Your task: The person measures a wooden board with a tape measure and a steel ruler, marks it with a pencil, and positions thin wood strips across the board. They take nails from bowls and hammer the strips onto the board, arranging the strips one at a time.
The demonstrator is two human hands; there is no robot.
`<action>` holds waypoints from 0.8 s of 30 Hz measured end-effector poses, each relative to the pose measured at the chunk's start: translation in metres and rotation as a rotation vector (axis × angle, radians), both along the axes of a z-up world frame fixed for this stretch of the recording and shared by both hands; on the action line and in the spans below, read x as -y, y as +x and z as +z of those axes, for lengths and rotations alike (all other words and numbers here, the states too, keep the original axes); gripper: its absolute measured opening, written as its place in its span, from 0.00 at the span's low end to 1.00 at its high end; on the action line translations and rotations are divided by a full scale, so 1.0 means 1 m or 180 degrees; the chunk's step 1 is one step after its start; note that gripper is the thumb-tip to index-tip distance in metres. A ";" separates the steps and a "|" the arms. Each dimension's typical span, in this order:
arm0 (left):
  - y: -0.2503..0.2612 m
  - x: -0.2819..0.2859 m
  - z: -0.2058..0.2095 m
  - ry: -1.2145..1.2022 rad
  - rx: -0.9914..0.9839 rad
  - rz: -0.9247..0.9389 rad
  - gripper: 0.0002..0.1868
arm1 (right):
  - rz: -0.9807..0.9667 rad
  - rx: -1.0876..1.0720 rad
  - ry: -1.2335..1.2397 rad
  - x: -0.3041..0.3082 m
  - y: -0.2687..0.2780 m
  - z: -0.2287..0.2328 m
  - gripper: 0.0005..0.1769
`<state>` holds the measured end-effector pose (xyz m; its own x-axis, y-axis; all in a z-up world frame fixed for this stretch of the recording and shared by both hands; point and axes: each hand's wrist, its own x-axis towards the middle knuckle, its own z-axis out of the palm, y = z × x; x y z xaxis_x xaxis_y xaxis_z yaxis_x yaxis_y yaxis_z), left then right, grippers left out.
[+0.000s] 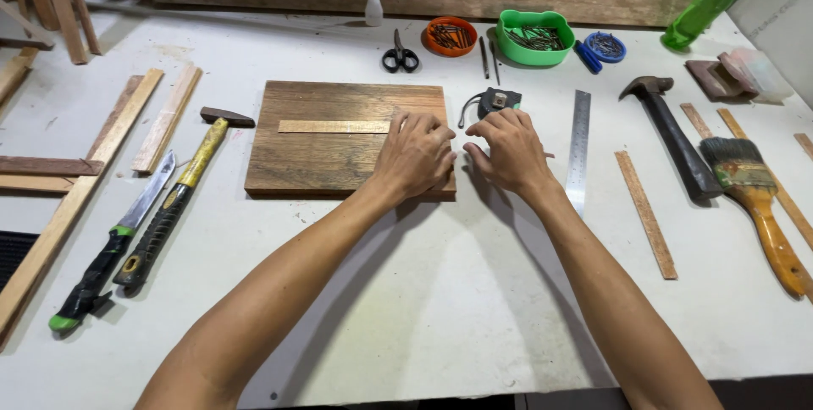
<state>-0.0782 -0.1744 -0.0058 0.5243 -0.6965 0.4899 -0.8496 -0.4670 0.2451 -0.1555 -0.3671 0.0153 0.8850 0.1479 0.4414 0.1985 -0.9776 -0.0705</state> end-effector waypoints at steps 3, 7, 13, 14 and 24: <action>0.019 -0.039 0.001 0.0018 0.0133 0.0233 0.20 | 0.0243 0.0136 -0.0028 -0.027 0.027 0.006 0.12; 0.047 -0.083 0.002 0.0020 0.0044 0.0531 0.20 | 0.0385 -0.0137 0.0043 -0.064 0.065 0.003 0.14; 0.089 -0.113 -0.018 0.0162 0.0244 0.0741 0.17 | 0.0472 -0.0206 0.0031 -0.085 0.086 0.005 0.17; 0.087 -0.114 -0.013 0.0426 0.0045 0.0802 0.13 | 0.0449 -0.0212 0.0016 -0.084 0.089 0.003 0.16; 0.085 -0.131 0.008 -0.0443 0.0365 0.0237 0.02 | 0.0820 0.0758 -0.0062 -0.070 0.072 -0.001 0.10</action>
<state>0.0067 -0.0439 0.0021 0.5071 -0.5792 0.6382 -0.8400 -0.4981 0.2153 -0.0838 -0.2973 0.0142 0.6900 0.3634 0.6259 0.4475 -0.8939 0.0258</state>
